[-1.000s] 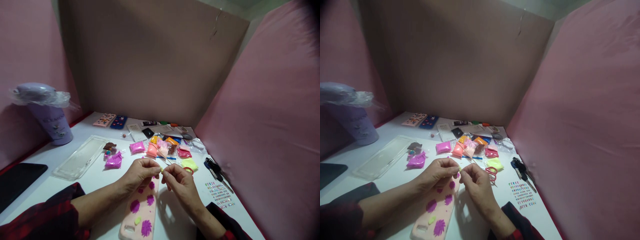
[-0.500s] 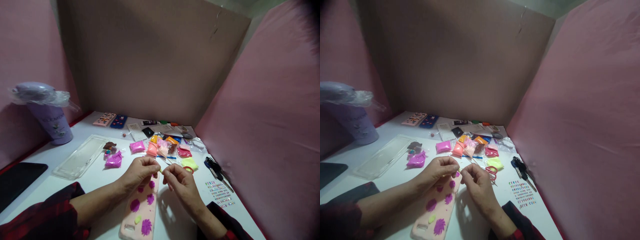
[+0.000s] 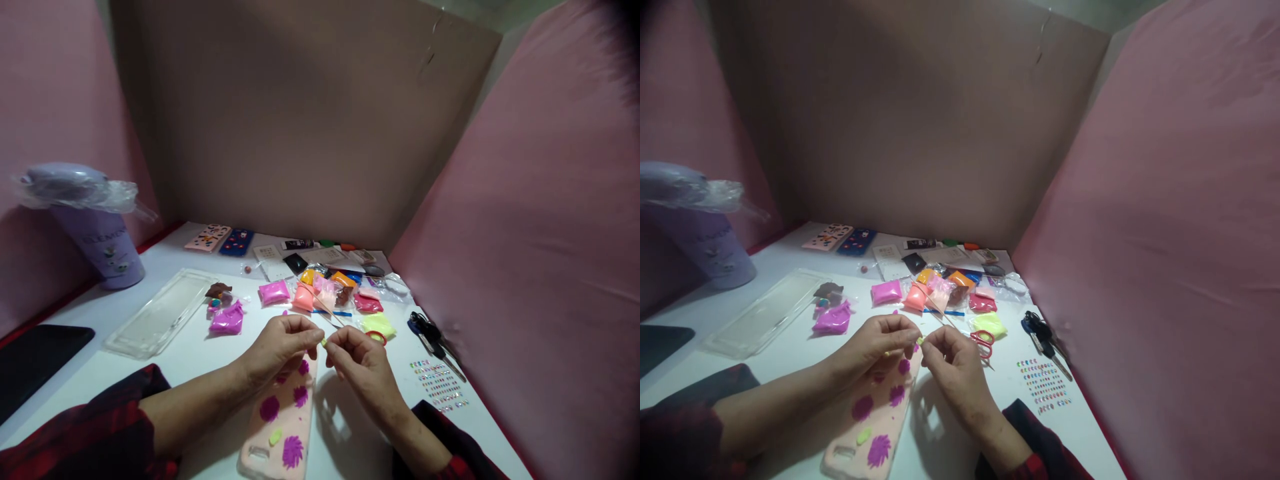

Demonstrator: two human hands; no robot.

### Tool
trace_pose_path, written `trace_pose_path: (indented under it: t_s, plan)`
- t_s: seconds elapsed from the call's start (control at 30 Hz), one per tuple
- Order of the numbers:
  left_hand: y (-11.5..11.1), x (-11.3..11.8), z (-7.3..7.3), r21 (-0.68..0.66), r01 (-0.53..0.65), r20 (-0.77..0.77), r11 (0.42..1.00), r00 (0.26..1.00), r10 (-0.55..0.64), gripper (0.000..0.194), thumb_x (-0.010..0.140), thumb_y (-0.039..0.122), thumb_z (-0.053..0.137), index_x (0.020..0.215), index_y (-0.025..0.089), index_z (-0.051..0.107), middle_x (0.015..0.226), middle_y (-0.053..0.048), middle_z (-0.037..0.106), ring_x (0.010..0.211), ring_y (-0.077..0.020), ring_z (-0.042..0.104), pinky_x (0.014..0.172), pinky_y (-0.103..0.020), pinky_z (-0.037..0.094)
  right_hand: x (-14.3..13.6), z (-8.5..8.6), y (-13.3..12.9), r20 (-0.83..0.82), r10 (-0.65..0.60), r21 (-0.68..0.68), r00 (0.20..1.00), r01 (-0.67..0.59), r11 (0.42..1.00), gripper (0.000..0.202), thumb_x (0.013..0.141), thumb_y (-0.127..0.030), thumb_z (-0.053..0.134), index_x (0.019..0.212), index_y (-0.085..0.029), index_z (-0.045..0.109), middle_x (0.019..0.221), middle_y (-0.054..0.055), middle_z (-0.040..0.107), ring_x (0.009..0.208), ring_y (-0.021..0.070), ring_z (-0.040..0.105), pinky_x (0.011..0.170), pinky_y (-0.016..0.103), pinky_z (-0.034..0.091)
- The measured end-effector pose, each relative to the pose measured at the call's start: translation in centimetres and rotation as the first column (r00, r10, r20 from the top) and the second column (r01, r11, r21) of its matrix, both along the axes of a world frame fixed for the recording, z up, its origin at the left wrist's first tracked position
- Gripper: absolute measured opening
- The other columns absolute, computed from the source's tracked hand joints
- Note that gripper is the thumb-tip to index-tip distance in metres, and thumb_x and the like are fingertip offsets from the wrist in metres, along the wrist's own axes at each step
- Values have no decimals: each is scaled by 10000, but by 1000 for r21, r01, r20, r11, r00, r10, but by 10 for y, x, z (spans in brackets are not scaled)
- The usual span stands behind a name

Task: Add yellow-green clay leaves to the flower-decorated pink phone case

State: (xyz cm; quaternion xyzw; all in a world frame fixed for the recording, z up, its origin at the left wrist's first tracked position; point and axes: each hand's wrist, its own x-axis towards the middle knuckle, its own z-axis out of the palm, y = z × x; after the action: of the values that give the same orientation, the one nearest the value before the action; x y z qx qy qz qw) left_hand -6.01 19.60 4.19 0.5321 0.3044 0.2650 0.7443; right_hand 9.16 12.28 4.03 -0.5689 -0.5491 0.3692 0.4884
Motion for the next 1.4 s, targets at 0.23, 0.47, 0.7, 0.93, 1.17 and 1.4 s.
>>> trace_pose_path:
  t_s: [0.23, 0.47, 0.7, 0.93, 1.17, 1.4]
  plan:
    - [-1, 2, 2, 12, -38, -46, 999, 998, 39, 199, 720, 311, 660, 676, 151, 551, 451, 70, 502, 285, -23, 264, 272, -157, 180, 0, -3, 0, 2, -3, 0, 1000, 3, 1000, 200, 859, -305, 554, 725, -157, 573, 641, -8, 566, 531, 85, 433, 501, 216, 351]
    - [-1, 3, 1, -19, -52, -19, 998, 999, 51, 203, 717, 304, 672, 672, 148, 550, 421, 79, 459, 298, -18, 243, 294, -157, 160, 0, -4, 0, 0, -14, 3, 1000, 14, 1000, 198, 859, -315, 555, 736, -159, 567, 642, -11, 563, 528, 84, 435, 495, 214, 349]
    - [-2, 1, 1, 23, -15, -24, 1000, 1000, 15, 219, 741, 337, 653, 699, 147, 552, 450, 65, 488, 302, -19, 244, 289, -162, 157, 1, -6, 1, 22, -30, 5, 999, 30, 1000, 198, 855, -304, 556, 716, -162, 554, 613, -22, 542, 524, 84, 425, 490, 212, 345]
    - [-6, 3, 10, 97, -27, -109, 995, 993, 37, 222, 669, 300, 694, 688, 140, 542, 447, 74, 481, 336, -25, 298, 309, -147, 207, 0, -2, -2, 75, -41, 9, 996, 41, 999, 181, 832, -284, 575, 706, -153, 584, 623, -9, 550, 556, 101, 447, 502, 220, 348]
    - [-8, 6, 11, 38, -63, -101, 997, 993, 66, 161, 637, 254, 652, 628, 145, 533, 411, 75, 469, 323, -19, 269, 324, -154, 173, -1, -1, -1, 68, -40, 29, 997, 38, 999, 172, 832, -296, 575, 729, -160, 602, 654, 3, 568, 603, 119, 484, 535, 229, 373]
    - [-3, 1, 2, -15, 28, -13, 1000, 1000, -28, 126, 743, 274, 588, 705, 157, 559, 428, 73, 452, 301, -23, 199, 301, -173, 123, -1, 4, -2, 24, -33, -10, 999, 33, 999, 174, 825, -284, 574, 706, -157, 565, 598, -13, 543, 528, 99, 441, 493, 223, 365]
